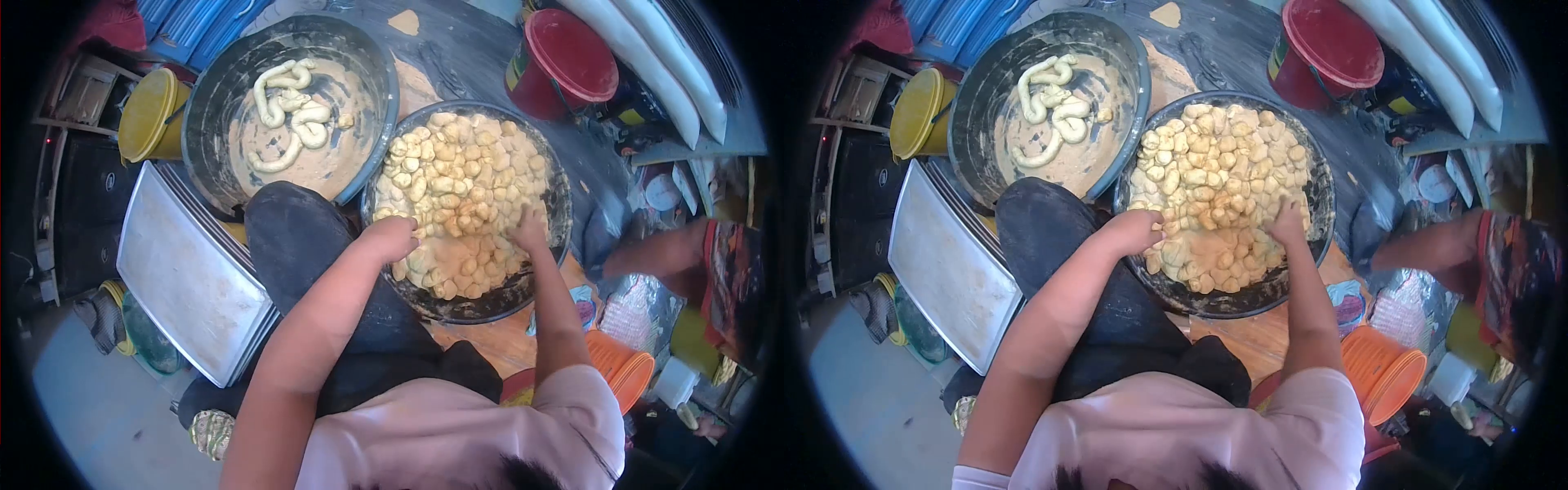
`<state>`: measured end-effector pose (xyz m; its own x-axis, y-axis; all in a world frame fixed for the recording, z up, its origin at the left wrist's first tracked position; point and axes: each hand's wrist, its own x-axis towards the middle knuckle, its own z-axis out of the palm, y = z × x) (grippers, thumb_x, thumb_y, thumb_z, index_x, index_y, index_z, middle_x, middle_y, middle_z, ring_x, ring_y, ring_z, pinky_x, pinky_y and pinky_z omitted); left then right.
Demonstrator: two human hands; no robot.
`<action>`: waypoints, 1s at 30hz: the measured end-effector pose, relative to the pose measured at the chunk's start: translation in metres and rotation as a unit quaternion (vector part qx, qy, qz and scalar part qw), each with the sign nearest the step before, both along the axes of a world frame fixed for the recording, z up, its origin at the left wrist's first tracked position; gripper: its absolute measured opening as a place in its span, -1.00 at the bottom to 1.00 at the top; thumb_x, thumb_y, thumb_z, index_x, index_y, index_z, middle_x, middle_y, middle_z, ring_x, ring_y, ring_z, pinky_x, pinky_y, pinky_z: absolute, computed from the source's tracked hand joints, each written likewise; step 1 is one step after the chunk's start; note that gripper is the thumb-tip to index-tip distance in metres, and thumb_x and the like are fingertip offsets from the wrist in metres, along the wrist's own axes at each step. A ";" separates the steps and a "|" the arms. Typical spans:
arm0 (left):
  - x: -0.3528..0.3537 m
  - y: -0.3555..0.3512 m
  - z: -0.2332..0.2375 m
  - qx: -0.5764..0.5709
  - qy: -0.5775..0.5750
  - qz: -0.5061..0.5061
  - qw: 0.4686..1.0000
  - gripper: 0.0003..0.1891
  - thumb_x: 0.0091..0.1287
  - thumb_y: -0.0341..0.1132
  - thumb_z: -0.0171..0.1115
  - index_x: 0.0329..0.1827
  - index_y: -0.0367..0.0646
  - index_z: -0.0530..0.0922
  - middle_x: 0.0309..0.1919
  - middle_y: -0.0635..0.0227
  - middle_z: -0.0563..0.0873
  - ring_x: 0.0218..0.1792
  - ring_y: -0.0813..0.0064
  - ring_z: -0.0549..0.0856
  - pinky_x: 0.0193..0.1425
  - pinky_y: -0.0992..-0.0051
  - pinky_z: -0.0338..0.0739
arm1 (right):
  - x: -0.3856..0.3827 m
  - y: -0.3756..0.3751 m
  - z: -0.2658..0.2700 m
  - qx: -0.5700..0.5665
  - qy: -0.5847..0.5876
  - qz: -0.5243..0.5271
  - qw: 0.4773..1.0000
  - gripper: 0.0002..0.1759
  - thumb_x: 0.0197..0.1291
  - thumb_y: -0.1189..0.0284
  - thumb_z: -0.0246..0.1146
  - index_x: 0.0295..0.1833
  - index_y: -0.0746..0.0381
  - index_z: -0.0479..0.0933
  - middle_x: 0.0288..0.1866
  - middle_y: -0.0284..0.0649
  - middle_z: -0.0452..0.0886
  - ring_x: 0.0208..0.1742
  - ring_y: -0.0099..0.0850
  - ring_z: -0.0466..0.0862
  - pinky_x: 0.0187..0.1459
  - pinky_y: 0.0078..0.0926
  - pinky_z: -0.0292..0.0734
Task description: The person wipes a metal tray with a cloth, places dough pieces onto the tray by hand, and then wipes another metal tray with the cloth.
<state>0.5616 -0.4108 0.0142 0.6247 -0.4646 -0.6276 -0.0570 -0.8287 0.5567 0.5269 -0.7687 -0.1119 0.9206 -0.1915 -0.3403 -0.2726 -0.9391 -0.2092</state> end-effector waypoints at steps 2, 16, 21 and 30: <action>0.003 -0.003 0.001 0.017 0.008 -0.009 1.000 -0.59 0.24 -0.13 0.20 0.07 -0.18 0.56 -0.10 -0.01 0.67 -0.03 0.06 0.63 0.07 0.25 0.49 | 0.012 -0.002 0.049 0.149 0.188 -0.014 0.971 -0.41 0.05 0.18 0.32 0.17 0.22 0.43 0.05 -0.05 0.51 0.01 -0.19 0.56 -0.05 -0.31 0.50; 0.009 0.000 -0.010 0.008 0.002 -0.016 1.000 -0.63 0.23 -0.12 0.21 0.03 -0.10 0.60 -0.12 0.02 0.67 -0.03 0.07 0.63 0.07 0.24 0.48 | -0.052 0.038 -0.024 -0.092 0.001 0.125 0.988 -0.37 0.15 0.01 0.18 0.19 0.24 0.42 0.16 0.12 0.44 0.16 0.01 0.42 0.18 -0.07 0.33; 0.005 -0.006 -0.012 0.019 -0.003 -0.050 0.999 -0.67 0.22 -0.15 0.17 -0.02 -0.09 0.62 -0.17 0.08 0.70 -0.09 0.08 0.65 0.01 0.23 0.51 | -0.023 0.020 0.026 0.301 0.115 -0.057 0.945 -0.56 0.11 0.18 0.27 -0.01 0.30 0.57 -0.24 -0.12 0.68 -0.24 -0.34 0.66 -0.15 -0.45 0.52; 0.002 0.005 -0.009 0.039 -0.002 -0.032 0.999 -0.66 0.22 -0.15 0.16 -0.01 -0.09 0.62 -0.14 0.08 0.69 -0.07 0.10 0.65 0.02 0.23 0.51 | -0.007 0.029 -0.032 0.039 0.034 -0.150 0.987 -0.10 0.06 -0.04 0.26 0.39 0.27 0.15 0.36 0.16 0.25 0.32 0.02 0.33 0.26 -0.13 0.29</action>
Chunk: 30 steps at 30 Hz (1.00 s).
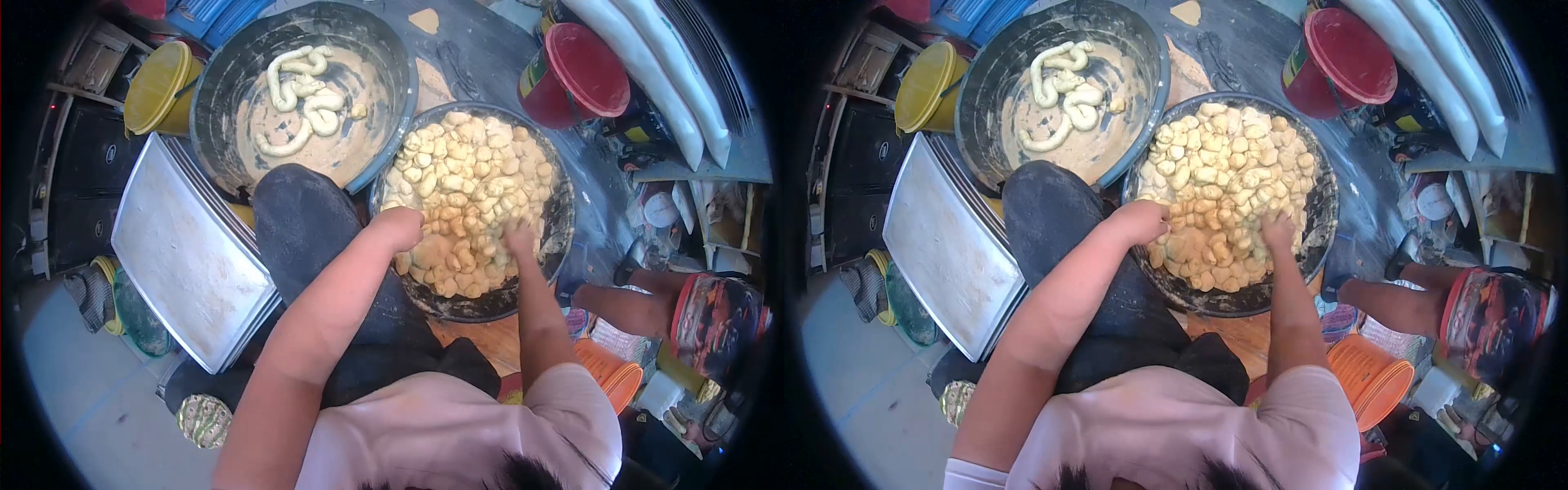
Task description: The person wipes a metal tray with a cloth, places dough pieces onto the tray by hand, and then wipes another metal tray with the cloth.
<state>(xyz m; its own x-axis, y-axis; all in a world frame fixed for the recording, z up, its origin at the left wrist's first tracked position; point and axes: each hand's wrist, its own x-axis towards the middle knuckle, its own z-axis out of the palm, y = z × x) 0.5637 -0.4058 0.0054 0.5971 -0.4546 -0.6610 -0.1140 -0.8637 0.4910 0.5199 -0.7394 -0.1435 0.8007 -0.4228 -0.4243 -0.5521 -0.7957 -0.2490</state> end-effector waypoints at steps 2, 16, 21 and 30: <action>0.004 -0.002 -0.001 -0.005 0.007 0.005 1.000 -0.66 0.23 -0.15 0.16 -0.01 -0.10 0.62 -0.12 0.09 0.68 -0.05 0.10 0.64 0.03 0.23 0.50 | -0.055 -0.001 -0.013 0.044 -0.035 0.143 0.988 -0.17 0.04 0.01 0.29 0.33 0.25 0.24 0.27 0.13 0.34 0.23 0.05 0.40 0.18 -0.12 0.35; -0.001 0.000 -0.005 -0.009 -0.018 0.013 1.000 -0.67 0.20 -0.16 0.19 -0.06 -0.14 0.63 -0.12 0.07 0.68 -0.05 0.10 0.65 0.05 0.24 0.50 | -0.111 0.117 0.016 -0.029 -0.064 0.277 0.958 -0.18 0.02 0.05 0.29 0.38 0.16 0.24 0.39 0.13 0.13 0.43 0.05 0.05 0.33 0.10 0.06; -0.004 -0.004 -0.006 -0.012 -0.011 -0.013 1.000 -0.68 0.19 -0.17 0.18 -0.08 -0.15 0.63 -0.12 0.09 0.68 -0.06 0.11 0.65 0.04 0.24 0.51 | -0.111 0.110 -0.013 0.080 0.090 0.332 0.936 -0.32 -0.10 0.12 0.39 0.19 0.05 0.41 0.16 0.03 0.33 0.19 0.02 0.30 0.13 0.07 0.28; -0.004 0.001 0.004 -0.017 -0.014 -0.011 1.000 -0.65 0.23 -0.14 0.20 -0.01 -0.14 0.62 -0.10 0.05 0.68 -0.03 0.10 0.64 0.07 0.26 0.49 | -0.081 0.126 0.012 -0.026 0.018 0.253 0.967 -0.43 0.03 0.45 0.20 0.23 -0.02 0.36 0.25 0.04 0.23 0.23 0.05 0.28 0.05 -0.07 0.46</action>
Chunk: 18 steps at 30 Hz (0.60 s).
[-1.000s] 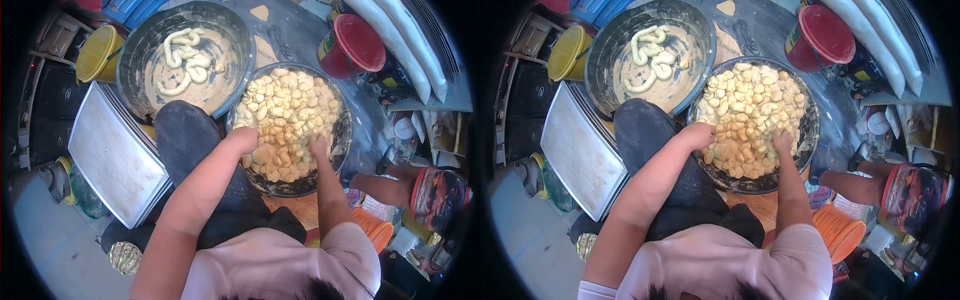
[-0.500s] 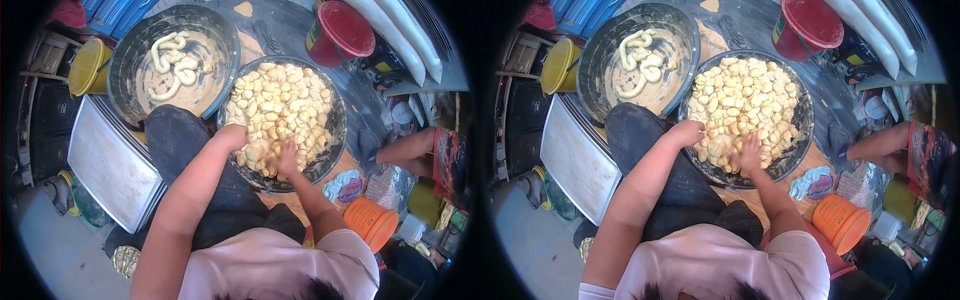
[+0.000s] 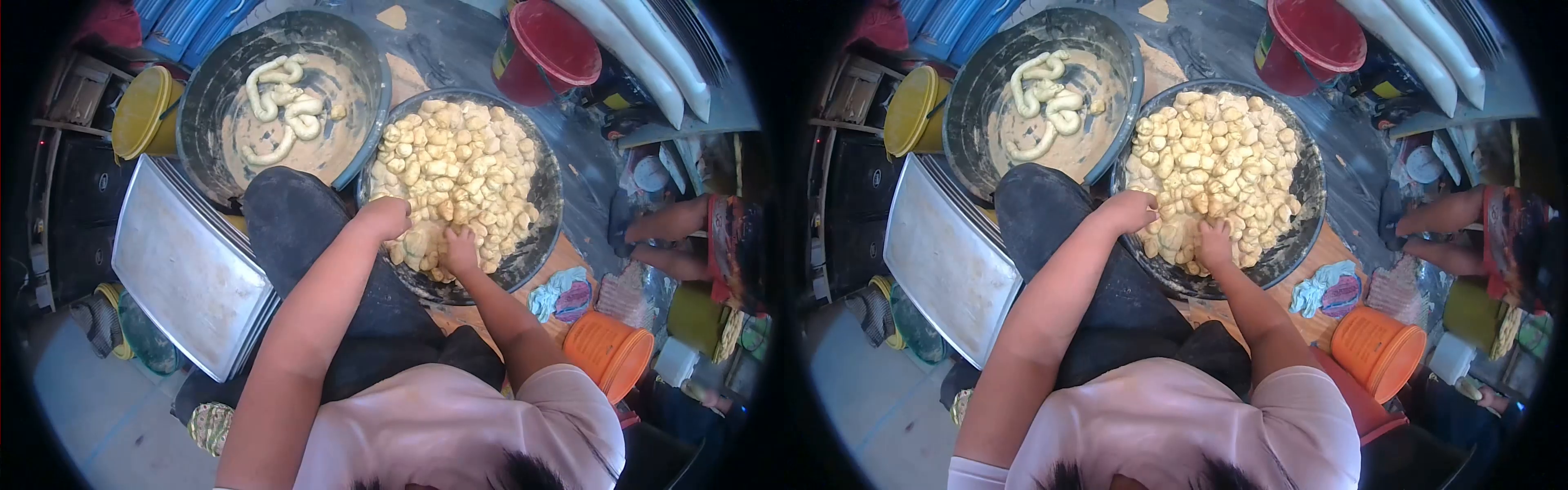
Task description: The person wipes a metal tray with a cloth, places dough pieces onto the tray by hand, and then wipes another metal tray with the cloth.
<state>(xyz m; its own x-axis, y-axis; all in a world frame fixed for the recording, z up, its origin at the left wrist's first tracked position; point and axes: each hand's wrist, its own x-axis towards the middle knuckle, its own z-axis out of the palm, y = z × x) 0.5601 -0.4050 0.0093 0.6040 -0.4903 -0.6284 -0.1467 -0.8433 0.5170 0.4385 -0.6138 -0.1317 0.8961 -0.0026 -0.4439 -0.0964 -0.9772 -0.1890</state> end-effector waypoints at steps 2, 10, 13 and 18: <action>-0.001 0.002 0.008 -0.007 0.006 0.024 1.000 -0.66 0.23 -0.14 0.20 -0.02 -0.13 0.62 -0.11 0.05 0.68 -0.04 0.09 0.64 0.06 0.26 0.49 | -0.004 -0.015 -0.013 0.011 -0.066 0.051 0.996 -0.40 -0.17 0.36 0.40 0.09 0.12 0.42 0.12 0.04 0.31 0.17 0.07 0.34 0.18 -0.07 0.35; -0.001 0.009 0.006 -0.028 -0.008 0.030 0.999 -0.67 0.24 -0.14 0.21 -0.03 -0.12 0.63 -0.12 0.05 0.68 -0.04 0.09 0.64 0.06 0.25 0.49 | 0.106 -0.066 0.079 0.546 0.133 -0.366 0.741 -0.78 0.17 0.50 0.11 -0.05 0.23 0.45 -0.23 -0.26 0.50 -0.27 -0.40 0.57 -0.15 -0.27 0.66; -0.001 0.005 0.004 -0.025 -0.003 0.029 0.999 -0.66 0.23 -0.14 0.21 -0.03 -0.14 0.62 -0.11 0.05 0.68 -0.04 0.09 0.64 0.06 0.25 0.49 | 0.119 -0.055 0.116 0.600 0.038 -0.406 0.689 -0.67 0.20 0.47 0.10 0.09 0.21 0.35 -0.16 -0.27 0.49 -0.25 -0.40 0.57 -0.26 -0.30 0.67; 0.003 0.007 0.003 -0.020 -0.004 0.032 0.999 -0.65 0.23 -0.14 0.21 -0.03 -0.16 0.62 -0.10 0.03 0.67 -0.03 0.09 0.63 0.07 0.25 0.49 | 0.039 -0.041 0.037 0.147 0.124 0.043 0.980 -0.36 -0.07 0.20 0.43 0.14 0.14 0.40 0.03 0.00 0.48 0.11 -0.14 0.53 -0.07 -0.20 0.58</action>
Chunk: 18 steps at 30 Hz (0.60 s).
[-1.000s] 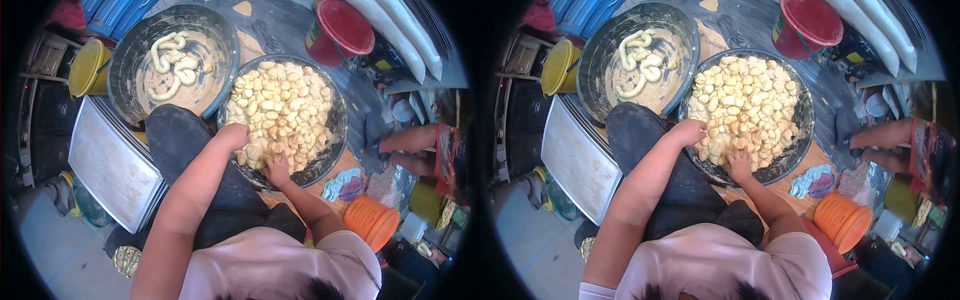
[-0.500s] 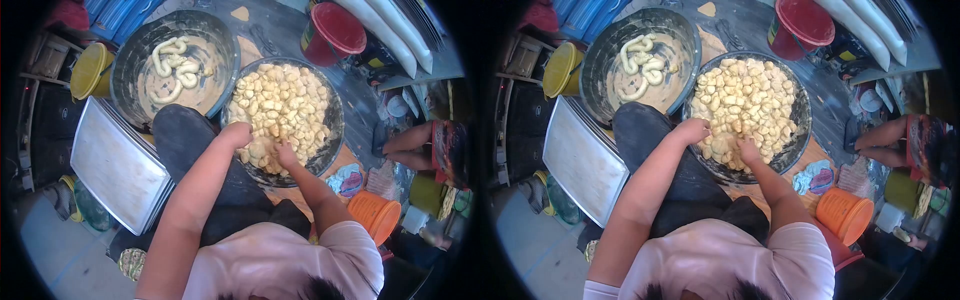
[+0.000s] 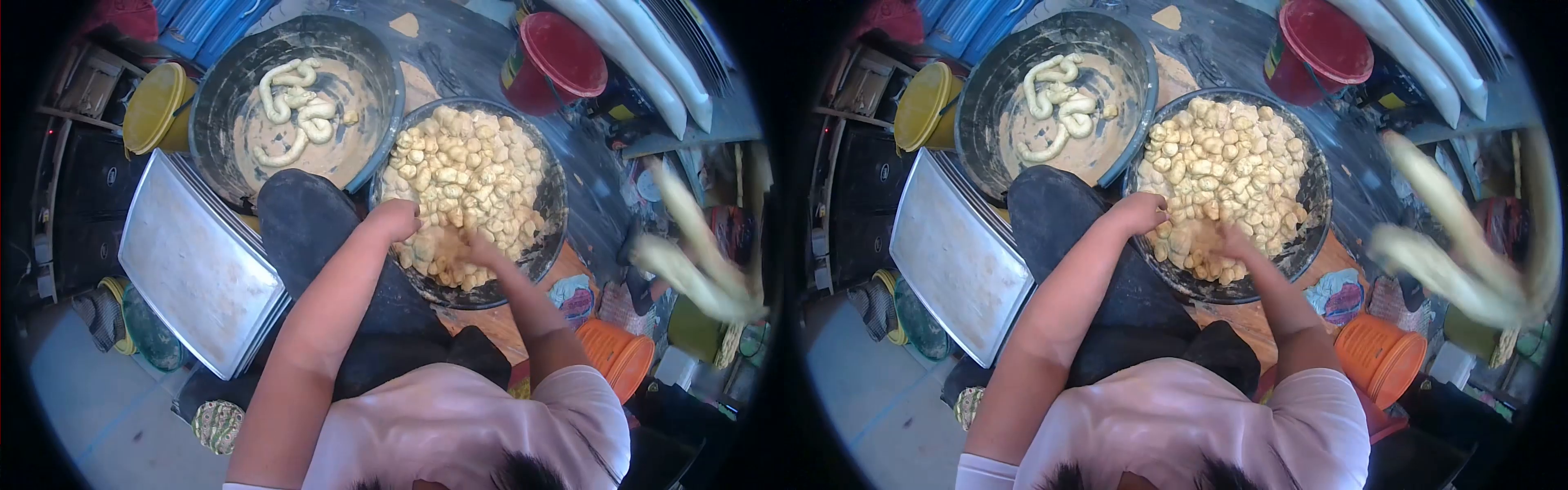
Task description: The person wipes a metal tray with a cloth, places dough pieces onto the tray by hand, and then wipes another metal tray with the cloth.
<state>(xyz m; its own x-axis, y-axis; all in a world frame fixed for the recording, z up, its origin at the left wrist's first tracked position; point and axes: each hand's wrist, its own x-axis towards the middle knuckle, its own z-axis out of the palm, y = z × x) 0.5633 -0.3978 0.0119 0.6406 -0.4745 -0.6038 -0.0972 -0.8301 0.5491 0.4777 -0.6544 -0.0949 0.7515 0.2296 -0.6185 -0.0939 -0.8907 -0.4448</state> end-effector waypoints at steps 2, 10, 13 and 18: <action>-0.002 -0.001 -0.001 0.007 -0.001 -0.004 1.000 -0.64 0.24 -0.12 0.20 -0.02 -0.16 0.62 -0.09 0.04 0.67 -0.02 0.09 0.63 0.08 0.26 0.48 | -0.053 0.014 -0.027 -0.079 -0.019 0.046 0.996 -0.26 -0.13 0.17 0.45 0.22 0.07 0.38 0.12 0.07 0.43 0.24 0.01 0.41 0.16 -0.09 0.42; 0.000 -0.005 -0.004 0.020 0.005 -0.024 0.999 -0.64 0.25 -0.11 0.19 -0.02 -0.16 0.62 -0.08 0.04 0.67 -0.02 0.09 0.63 0.08 0.26 0.49 | 0.035 -0.022 0.031 0.291 0.140 -0.296 0.899 -0.38 -0.02 0.40 0.39 0.20 0.15 0.36 0.03 -0.12 0.52 -0.09 -0.28 0.63 -0.20 -0.37 0.65; -0.001 -0.006 -0.004 0.021 0.017 -0.016 0.999 -0.64 0.26 -0.11 0.18 -0.01 -0.16 0.61 -0.09 0.04 0.67 -0.02 0.10 0.63 0.07 0.27 0.49 | 0.075 -0.032 0.077 0.363 0.011 -0.387 0.847 -0.41 0.09 0.34 0.34 0.24 0.20 0.33 0.05 -0.11 0.53 -0.10 -0.35 0.62 -0.19 -0.44 0.63; -0.003 -0.003 -0.005 0.017 0.004 -0.014 1.000 -0.63 0.27 -0.12 0.19 0.00 -0.18 0.61 -0.11 0.05 0.68 -0.04 0.13 0.65 0.05 0.29 0.50 | 0.083 -0.107 -0.046 -0.200 -0.290 -0.394 0.849 -0.38 0.15 0.16 0.24 0.26 0.20 0.32 0.04 0.07 0.52 0.00 -0.01 0.55 0.04 -0.04 0.43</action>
